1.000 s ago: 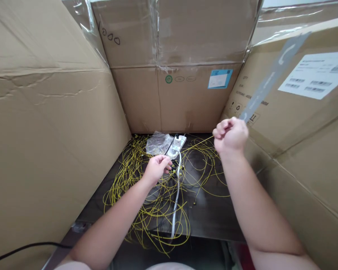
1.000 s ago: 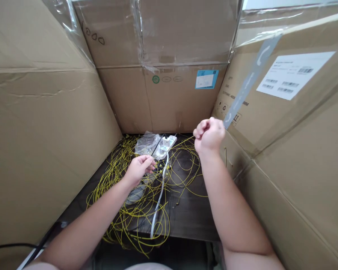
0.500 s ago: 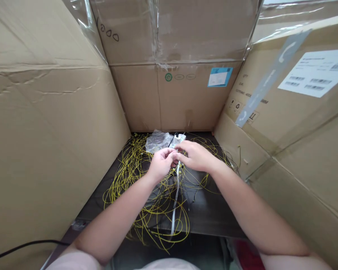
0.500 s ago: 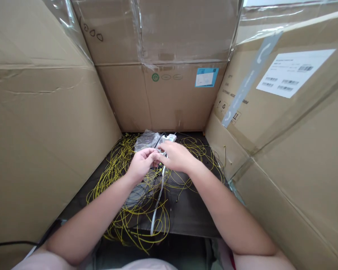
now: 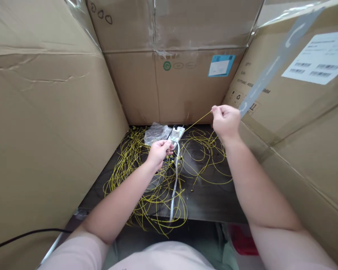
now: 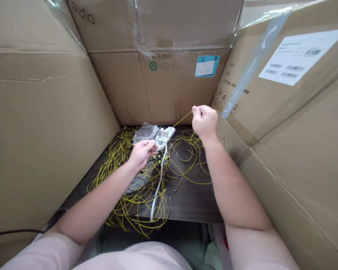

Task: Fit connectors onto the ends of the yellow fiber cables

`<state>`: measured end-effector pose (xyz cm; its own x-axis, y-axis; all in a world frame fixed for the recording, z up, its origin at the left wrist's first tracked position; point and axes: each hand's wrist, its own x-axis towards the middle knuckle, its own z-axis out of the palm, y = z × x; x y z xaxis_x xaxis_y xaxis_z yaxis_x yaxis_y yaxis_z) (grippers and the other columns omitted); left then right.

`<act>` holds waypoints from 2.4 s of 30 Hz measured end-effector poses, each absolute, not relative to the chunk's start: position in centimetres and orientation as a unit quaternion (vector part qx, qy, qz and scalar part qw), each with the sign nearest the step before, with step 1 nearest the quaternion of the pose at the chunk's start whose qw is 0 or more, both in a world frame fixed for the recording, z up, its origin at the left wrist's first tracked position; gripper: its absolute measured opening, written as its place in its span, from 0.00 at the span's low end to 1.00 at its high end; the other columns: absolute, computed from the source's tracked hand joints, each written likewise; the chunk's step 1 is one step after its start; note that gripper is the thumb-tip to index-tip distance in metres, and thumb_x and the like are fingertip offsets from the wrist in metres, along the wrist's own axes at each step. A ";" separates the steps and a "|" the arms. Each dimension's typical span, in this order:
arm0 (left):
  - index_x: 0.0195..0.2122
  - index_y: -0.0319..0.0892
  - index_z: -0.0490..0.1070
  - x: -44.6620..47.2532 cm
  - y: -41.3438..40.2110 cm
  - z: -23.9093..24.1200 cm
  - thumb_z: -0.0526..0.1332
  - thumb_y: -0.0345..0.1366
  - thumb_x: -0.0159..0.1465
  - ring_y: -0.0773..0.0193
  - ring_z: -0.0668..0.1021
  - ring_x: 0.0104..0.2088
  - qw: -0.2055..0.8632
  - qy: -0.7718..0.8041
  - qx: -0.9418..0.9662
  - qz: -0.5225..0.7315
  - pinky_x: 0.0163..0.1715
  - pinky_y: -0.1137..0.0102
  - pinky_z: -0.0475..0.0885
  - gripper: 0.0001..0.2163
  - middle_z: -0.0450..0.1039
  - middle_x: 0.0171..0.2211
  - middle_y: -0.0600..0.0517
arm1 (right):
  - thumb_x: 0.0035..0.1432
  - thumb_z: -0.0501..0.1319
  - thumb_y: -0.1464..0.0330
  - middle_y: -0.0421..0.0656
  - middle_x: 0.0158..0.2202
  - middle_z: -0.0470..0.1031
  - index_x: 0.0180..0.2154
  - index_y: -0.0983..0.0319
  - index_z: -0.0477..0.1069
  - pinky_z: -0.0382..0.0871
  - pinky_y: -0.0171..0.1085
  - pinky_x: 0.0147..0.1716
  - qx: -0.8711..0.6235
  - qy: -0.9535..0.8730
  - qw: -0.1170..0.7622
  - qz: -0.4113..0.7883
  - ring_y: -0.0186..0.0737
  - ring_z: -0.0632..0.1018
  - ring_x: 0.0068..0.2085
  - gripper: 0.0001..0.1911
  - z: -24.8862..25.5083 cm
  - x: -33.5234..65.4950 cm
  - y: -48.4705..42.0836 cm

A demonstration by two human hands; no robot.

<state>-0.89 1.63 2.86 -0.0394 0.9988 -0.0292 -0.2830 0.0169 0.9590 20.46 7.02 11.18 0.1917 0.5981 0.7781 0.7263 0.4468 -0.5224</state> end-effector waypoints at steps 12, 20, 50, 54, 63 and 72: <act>0.22 0.34 0.71 -1.1 1.2 2.5 0.65 0.39 0.50 0.72 0.70 0.21 0.541 0.469 0.437 0.545 0.24 0.73 0.69 0.11 0.70 0.21 0.51 | 0.62 0.50 0.70 0.48 0.26 0.68 0.26 0.68 0.66 0.55 0.36 0.31 -0.620 -0.498 0.590 -0.138 0.33 0.66 0.29 0.13 14.0 24.0 10.7; 0.20 0.34 0.70 -1.6 -0.4 2.2 0.65 0.38 0.50 0.72 0.70 0.20 0.564 0.492 0.420 0.513 0.25 0.73 0.71 0.11 0.69 0.20 0.51 | 0.61 0.46 0.70 0.53 0.29 0.70 0.30 0.80 0.68 0.50 0.37 0.30 -0.674 -0.486 0.536 -0.149 0.33 0.69 0.32 0.20 16.0 25.6 13.7; 0.28 0.43 0.77 -1.9 2.9 -0.3 0.57 0.38 0.57 0.58 0.74 0.33 0.137 0.574 0.787 0.178 0.34 0.67 0.67 0.10 0.74 0.31 0.46 | 0.44 0.61 0.65 0.47 0.23 0.67 0.25 0.61 0.74 0.59 0.42 0.27 -0.707 -0.650 0.270 -0.072 0.41 0.67 0.25 0.07 11.4 23.1 12.3; 0.27 0.42 0.77 -1.2 4.0 -1.0 0.59 0.36 0.54 0.55 0.75 0.33 0.114 0.587 0.792 0.120 0.34 0.65 0.67 0.08 0.74 0.29 0.44 | 0.51 0.57 0.57 0.59 0.44 0.65 0.42 0.65 0.72 0.65 0.52 0.36 -0.692 -0.663 0.226 -0.173 0.59 0.69 0.43 0.22 5.3 21.4 10.0; 0.29 0.44 0.76 -5.4 4.8 1.0 0.51 0.40 0.62 0.61 0.74 0.32 0.106 0.544 0.788 0.268 0.34 0.70 0.66 0.14 0.75 0.29 0.48 | 0.55 0.55 0.60 0.55 0.48 0.63 0.43 0.65 0.70 0.64 0.50 0.48 -0.527 -0.699 0.445 -0.189 0.54 0.68 0.49 0.18 -1.0 20.8 4.9; 0.34 0.35 0.74 -16.9 13.7 2.4 0.61 0.26 0.53 0.52 0.76 0.39 0.057 0.775 0.591 0.218 0.36 0.68 0.65 0.08 0.75 0.36 0.36 | 0.55 0.56 0.62 0.52 0.46 0.65 0.40 0.62 0.70 0.66 0.49 0.47 -0.493 -0.715 0.480 -0.128 0.50 0.70 0.46 0.13 -1.6 19.5 4.0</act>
